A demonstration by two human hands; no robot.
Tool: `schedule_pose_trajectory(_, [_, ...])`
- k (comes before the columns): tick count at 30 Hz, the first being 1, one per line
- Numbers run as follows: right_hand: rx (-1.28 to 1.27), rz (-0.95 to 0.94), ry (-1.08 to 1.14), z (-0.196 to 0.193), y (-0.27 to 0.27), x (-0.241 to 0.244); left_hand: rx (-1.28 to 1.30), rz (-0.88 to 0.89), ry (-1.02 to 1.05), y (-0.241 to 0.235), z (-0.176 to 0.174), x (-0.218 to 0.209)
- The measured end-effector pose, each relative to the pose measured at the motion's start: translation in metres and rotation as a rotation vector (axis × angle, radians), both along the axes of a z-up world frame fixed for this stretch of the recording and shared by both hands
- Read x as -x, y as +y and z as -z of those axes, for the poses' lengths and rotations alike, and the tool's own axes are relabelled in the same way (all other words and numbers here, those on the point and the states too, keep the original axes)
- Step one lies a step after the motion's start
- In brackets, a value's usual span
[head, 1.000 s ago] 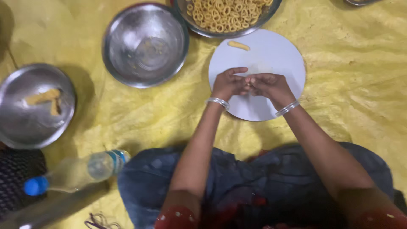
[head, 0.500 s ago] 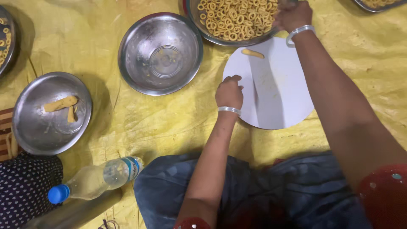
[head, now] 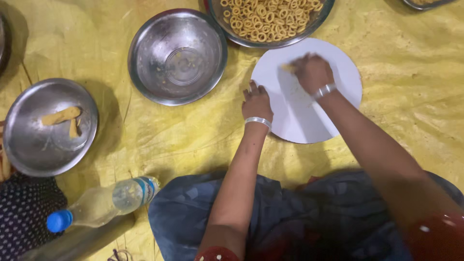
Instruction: The person rolls small pieces of dough into thin strips on a white board, then joins the ends to form rings. The rings are placed into a metal bowl. The process is repeated continuously with new dough pieces.
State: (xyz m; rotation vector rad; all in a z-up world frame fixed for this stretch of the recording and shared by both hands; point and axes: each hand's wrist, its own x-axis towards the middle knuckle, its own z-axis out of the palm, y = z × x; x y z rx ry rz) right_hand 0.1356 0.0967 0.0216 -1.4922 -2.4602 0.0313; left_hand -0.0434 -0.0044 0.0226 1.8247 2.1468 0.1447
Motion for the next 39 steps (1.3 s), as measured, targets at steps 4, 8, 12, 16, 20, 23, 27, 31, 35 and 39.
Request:
schedule_pose_trajectory(4, [0.013, -0.084, 0.034, -0.018, -0.064, -0.03, 0.025, 0.14, -0.03, 0.006, 0.001, 0.0])
schedule_pose_trajectory(8, [0.065, -0.014, 0.158, -0.024, -0.082, -0.036, -0.005, 0.19, 0.004, 0.007, 0.013, -0.005])
schedule_pose_trajectory(12, [-0.04, -0.036, -0.038, -0.006, -0.072, 0.012, 0.017, 0.223, -0.005, 0.01, 0.016, 0.003])
schedule_pose_trajectory(16, [0.163, 0.197, -0.104, -0.007, -0.022, 0.034, 0.129, 0.298, -0.045, 0.017, 0.014, 0.014])
schedule_pose_trajectory(20, [0.186, 0.103, -0.064, -0.032, 0.016, 0.037, 0.151, 0.234, -0.084, 0.023, 0.003, 0.019])
schedule_pose_trajectory(23, [0.197, -0.167, -0.1, -0.014, -0.066, 0.035, 0.13, 0.214, -0.139, 0.013, 0.005, 0.024])
schedule_pose_trajectory(27, [0.321, -0.254, -0.147, 0.015, -0.172, 0.018, 0.017, 0.194, -0.14, 0.01, 0.005, 0.021])
schedule_pose_trajectory(31, [0.085, -0.013, -0.149, 0.017, -0.112, 0.035, 0.0, 0.139, -0.165, 0.012, 0.007, 0.018])
schedule_pose_trajectory(35, [0.099, 0.233, -0.027, -0.009, 0.02, 0.036, 0.129, 0.041, -0.201, 0.015, 0.001, 0.016])
schedule_pose_trajectory(39, [0.139, 0.076, -0.191, -0.003, -0.016, 0.039, 0.147, 0.011, -0.184, 0.015, -0.006, 0.015])
